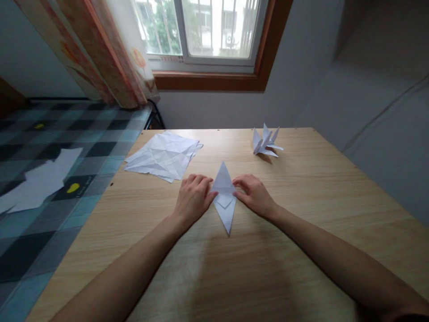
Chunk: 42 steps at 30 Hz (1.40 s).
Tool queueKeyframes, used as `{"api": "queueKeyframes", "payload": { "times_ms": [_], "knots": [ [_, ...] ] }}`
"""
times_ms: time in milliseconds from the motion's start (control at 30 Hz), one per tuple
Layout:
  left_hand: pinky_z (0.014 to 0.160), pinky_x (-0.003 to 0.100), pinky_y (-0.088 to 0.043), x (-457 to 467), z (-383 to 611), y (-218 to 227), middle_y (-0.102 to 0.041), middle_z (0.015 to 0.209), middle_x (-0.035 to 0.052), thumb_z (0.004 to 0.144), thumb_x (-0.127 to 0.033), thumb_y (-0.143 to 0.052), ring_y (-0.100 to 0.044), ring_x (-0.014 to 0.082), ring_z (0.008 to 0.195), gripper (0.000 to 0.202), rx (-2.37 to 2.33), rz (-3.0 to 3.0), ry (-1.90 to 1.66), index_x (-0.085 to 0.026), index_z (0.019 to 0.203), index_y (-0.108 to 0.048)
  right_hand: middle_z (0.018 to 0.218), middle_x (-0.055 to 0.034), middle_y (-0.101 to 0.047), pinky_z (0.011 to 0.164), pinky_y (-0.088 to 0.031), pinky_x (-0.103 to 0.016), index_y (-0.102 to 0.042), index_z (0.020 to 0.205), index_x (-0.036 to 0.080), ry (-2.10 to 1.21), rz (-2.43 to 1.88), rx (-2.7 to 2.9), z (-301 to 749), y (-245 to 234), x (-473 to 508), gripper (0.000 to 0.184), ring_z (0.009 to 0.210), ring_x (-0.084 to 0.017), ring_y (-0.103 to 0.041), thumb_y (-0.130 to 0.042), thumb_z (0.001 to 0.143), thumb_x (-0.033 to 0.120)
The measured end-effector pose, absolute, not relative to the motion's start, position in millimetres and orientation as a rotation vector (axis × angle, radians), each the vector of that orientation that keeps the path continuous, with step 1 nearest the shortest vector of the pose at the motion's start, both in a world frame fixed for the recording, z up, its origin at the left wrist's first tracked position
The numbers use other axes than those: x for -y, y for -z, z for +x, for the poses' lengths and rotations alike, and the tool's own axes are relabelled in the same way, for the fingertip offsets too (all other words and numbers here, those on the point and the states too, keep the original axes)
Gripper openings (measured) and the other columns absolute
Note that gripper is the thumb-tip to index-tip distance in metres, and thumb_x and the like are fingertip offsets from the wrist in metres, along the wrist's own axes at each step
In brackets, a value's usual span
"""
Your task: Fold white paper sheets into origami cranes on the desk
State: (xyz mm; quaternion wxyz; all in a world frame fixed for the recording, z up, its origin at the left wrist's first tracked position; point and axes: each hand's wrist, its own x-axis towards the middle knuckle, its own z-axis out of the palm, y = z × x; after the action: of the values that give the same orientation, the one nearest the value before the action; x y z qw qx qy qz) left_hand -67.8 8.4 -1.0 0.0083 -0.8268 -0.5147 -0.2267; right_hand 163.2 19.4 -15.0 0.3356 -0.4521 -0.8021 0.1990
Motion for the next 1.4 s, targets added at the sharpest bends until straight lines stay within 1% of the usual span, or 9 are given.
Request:
{"api": "queueKeyframes", "payload": {
  "times_ms": [200, 367, 533, 700, 833, 933, 1167, 1300, 1400],
  "knots": [
    [0.088, 0.042, -0.046, -9, -69, 2, -0.071, 0.096, 0.0061, 0.088, -0.024, -0.062, -0.058, 0.0251, 0.095, 0.009, 1.464, -2.707, 0.767, -0.018, 0.087, -0.068, 0.087, -0.0044, -0.071, 0.083, -0.047, -0.037, -0.063, 0.083, 0.021, -0.549, -1.101, 2.118, 163, 15, -18, 0.011, 0.086, -0.022, -0.063, -0.064, 0.08, 0.01],
    [0.086, 0.039, -0.046, -9, -71, 5, -0.071, 0.09, 0.004, 0.078, -0.007, -0.055, -0.059, 0.0217, 0.091, 0.018, 1.329, -2.847, 0.817, -0.019, 0.08, -0.069, 0.09, -0.0051, -0.072, 0.087, -0.045, -0.038, -0.063, 0.077, 0.02, -0.496, -0.975, 2.193, 163, 15, -17, 0.021, 0.091, -0.022, -0.064, -0.055, 0.077, 0.002],
    [0.085, 0.038, -0.046, -9, -73, 4, -0.072, 0.086, 0.0026, 0.08, -0.009, -0.051, -0.06, 0.0196, 0.085, 0.023, 1.317, -2.885, 0.925, -0.02, 0.074, -0.07, 0.093, -0.0054, -0.072, 0.087, -0.046, -0.039, -0.063, 0.072, 0.02, -0.422, -0.945, 2.221, 163, 16, -15, 0.023, 0.09, -0.021, -0.064, -0.053, 0.074, 0.0],
    [0.08, 0.038, -0.044, -5, -70, -2, -0.069, 0.086, 0.0054, 0.084, -0.026, -0.058, -0.059, 0.0212, 0.084, 0.015, 1.315, -2.87, 0.797, -0.018, 0.073, -0.065, 0.1, -0.0089, -0.071, 0.091, -0.045, -0.041, -0.064, 0.084, 0.019, -0.291, -0.847, 2.343, 161, 15, -11, 0.013, 0.098, -0.024, -0.061, -0.057, 0.081, 0.009],
    [0.085, 0.042, -0.043, -5, -68, -4, -0.068, 0.093, 0.0069, 0.08, -0.055, -0.066, -0.058, 0.0249, 0.092, 0.036, 1.297, -2.877, 0.689, -0.019, 0.081, -0.062, 0.095, -0.0094, -0.071, 0.085, -0.045, -0.038, -0.064, 0.086, 0.017, -0.17, -0.802, 2.437, 158, 12, -6, 0.008, 0.089, -0.023, -0.059, -0.056, 0.087, 0.016],
    [0.091, 0.043, -0.042, -6, -68, -4, -0.068, 0.102, 0.0072, 0.072, -0.063, -0.071, -0.058, 0.0267, 0.1, 0.047, 1.276, -2.917, 0.657, -0.02, 0.087, -0.062, 0.083, -0.0076, -0.069, 0.079, -0.043, -0.037, -0.065, 0.081, 0.017, -0.089, -0.789, 2.477, 158, 10, -4, 0.012, 0.08, -0.022, -0.058, -0.057, 0.088, 0.02],
    [0.1, 0.047, -0.037, -4, -70, -2, -0.067, 0.119, 0.0061, 0.083, -0.042, -0.069, -0.052, 0.0294, 0.119, 0.022, 1.24, -2.887, 0.676, -0.024, 0.095, -0.071, 0.067, -0.0045, -0.062, 0.069, -0.038, -0.033, -0.064, 0.065, 0.018, 0.018, -0.715, 2.46, 157, 9, -4, 0.028, 0.068, -0.018, -0.052, -0.053, 0.091, 0.023],
    [0.101, 0.047, -0.036, -4, -69, 2, -0.068, 0.122, 0.0038, 0.088, -0.032, -0.062, -0.052, 0.0282, 0.119, 0.017, 1.226, -2.883, 0.68, -0.028, 0.1, -0.074, 0.064, -0.0036, -0.059, 0.067, -0.037, -0.033, -0.059, 0.059, 0.019, 0.053, -0.723, 2.449, 157, 11, -4, 0.032, 0.066, -0.017, -0.049, -0.053, 0.09, 0.024],
    [0.102, 0.046, -0.035, -4, -68, 2, -0.071, 0.116, 0.0011, 0.09, -0.023, -0.057, -0.056, 0.0246, 0.114, 0.021, 1.157, -2.912, 0.673, -0.029, 0.1, -0.075, 0.065, -0.0039, -0.061, 0.067, -0.04, -0.033, -0.063, 0.064, 0.019, 0.031, -0.718, 2.445, 157, 12, -3, 0.028, 0.067, -0.018, -0.051, -0.054, 0.091, 0.024]
  ]
}}
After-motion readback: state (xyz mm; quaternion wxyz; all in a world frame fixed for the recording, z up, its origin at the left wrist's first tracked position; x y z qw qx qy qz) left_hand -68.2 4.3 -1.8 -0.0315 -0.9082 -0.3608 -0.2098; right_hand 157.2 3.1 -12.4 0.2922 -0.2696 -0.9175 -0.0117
